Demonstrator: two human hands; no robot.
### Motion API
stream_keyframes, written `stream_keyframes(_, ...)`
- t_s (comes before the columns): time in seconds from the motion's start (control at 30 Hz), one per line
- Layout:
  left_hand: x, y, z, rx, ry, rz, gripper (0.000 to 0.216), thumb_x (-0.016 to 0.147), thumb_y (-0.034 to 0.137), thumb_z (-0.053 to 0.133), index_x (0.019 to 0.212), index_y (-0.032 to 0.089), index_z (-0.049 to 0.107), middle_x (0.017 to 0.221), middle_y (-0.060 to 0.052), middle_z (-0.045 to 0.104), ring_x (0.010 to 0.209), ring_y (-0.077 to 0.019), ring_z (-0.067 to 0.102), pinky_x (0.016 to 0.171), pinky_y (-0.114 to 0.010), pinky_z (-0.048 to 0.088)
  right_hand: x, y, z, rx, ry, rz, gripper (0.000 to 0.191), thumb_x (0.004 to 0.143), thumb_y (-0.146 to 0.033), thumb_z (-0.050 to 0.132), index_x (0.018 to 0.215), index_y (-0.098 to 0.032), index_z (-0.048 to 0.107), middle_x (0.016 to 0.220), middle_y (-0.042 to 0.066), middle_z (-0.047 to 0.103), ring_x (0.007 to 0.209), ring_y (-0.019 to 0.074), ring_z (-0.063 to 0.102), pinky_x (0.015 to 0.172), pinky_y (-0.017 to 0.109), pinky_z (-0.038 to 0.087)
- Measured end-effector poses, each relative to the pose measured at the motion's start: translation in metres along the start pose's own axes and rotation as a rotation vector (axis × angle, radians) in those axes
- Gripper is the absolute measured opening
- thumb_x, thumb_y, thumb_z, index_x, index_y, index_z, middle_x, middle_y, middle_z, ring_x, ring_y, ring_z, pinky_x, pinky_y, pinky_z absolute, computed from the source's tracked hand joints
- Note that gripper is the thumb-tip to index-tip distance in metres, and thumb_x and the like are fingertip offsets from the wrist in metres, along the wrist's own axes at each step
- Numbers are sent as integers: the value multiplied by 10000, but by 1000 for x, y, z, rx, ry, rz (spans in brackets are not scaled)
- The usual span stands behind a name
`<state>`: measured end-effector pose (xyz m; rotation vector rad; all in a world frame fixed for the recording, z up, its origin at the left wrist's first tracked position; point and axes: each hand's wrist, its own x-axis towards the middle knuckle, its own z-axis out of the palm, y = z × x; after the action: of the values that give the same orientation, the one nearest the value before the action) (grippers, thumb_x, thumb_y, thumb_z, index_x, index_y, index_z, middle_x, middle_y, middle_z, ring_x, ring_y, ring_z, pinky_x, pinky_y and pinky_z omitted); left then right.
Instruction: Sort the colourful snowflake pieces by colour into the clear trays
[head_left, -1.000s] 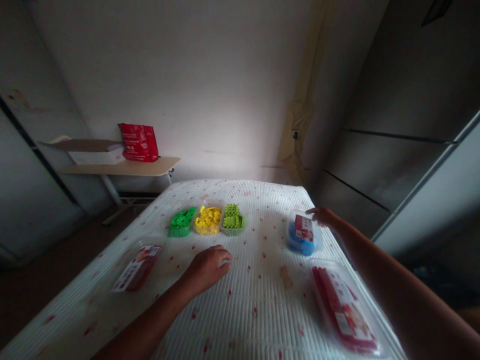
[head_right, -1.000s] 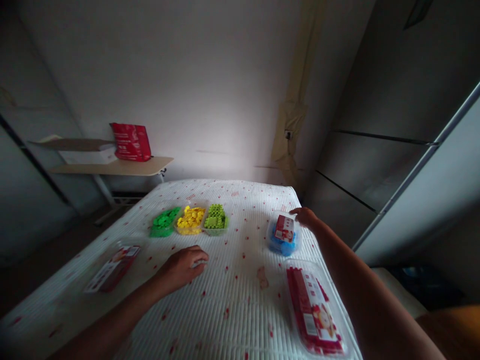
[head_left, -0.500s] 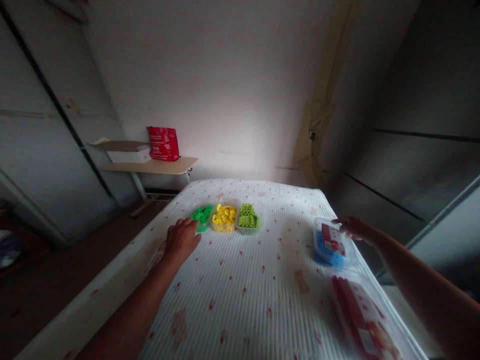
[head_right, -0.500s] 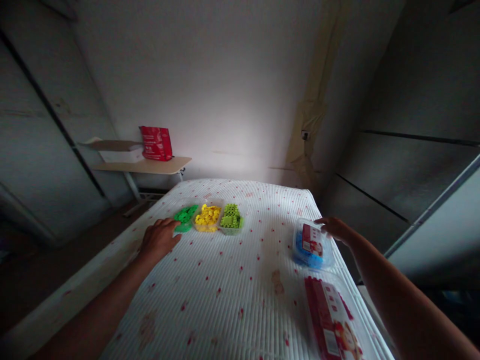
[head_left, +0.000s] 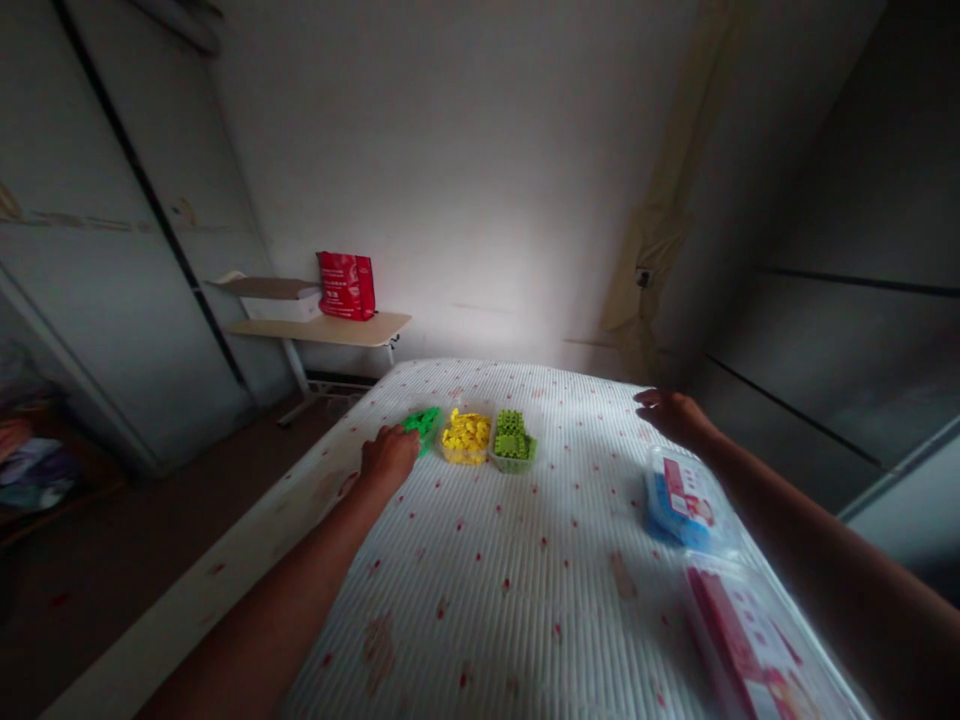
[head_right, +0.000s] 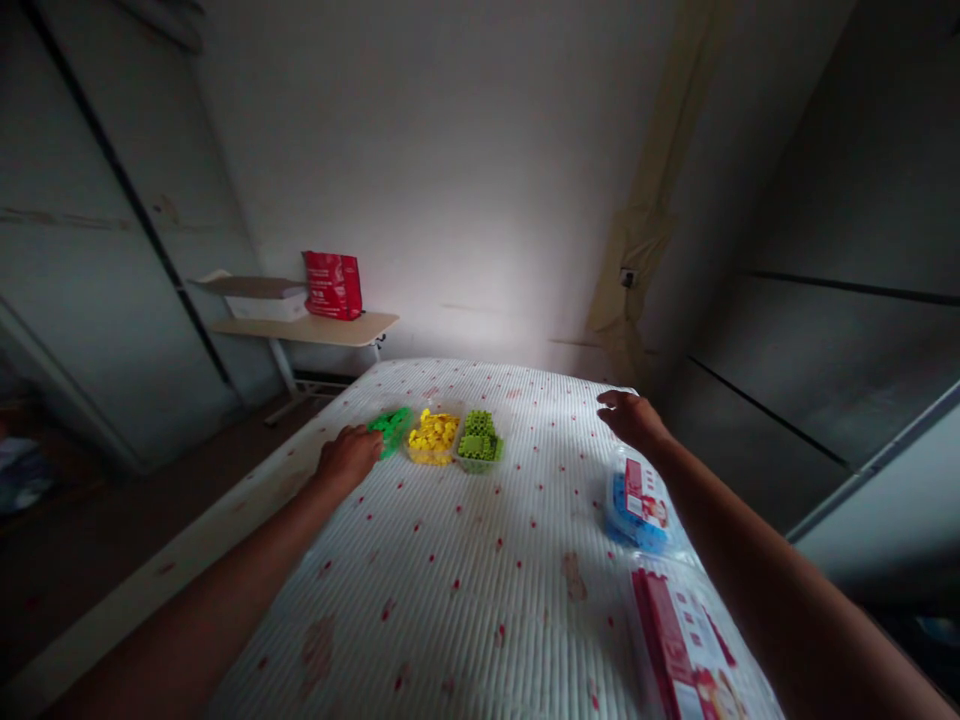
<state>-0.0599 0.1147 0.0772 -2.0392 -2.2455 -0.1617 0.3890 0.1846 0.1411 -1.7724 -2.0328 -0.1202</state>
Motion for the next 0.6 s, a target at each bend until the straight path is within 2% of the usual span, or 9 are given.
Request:
stream_keyframes(0.17,3,-16,-4,-14,158,11,284,865,306,356,877,219,626,959,-60,597,935,-206,504,695,-292,382,13,-68,13,201,3,11,217,701,-180,574,872,-188,707,874,54,715,768,173,647,690,237,473)
stream_keyframes(0.27,-10,-26,-13,-21,227,22,278,866,318,366,834,216,622,916,-53,593,904,-207,500,688,-297,375,16,-100,29,302,23,7,209,699,-173,573,861,-194,705,848,42,716,758,166,645,686,242,473)
stream_keyframes(0.43,-64,-26,-36,-44,317,125,253,865,329,394,821,221,618,853,-45,583,867,-200,492,730,-316,363,1,-140,54,381,80,-1,236,740,-208,515,898,-192,690,921,42,705,812,155,638,741,247,469)
stream_keyframes(0.6,-127,2,-38,-94,341,266,238,869,292,408,784,239,624,804,-39,587,839,-198,498,746,-351,352,-40,-168,66,571,394,27,271,770,-262,445,864,-155,675,899,84,689,763,170,619,730,276,465)
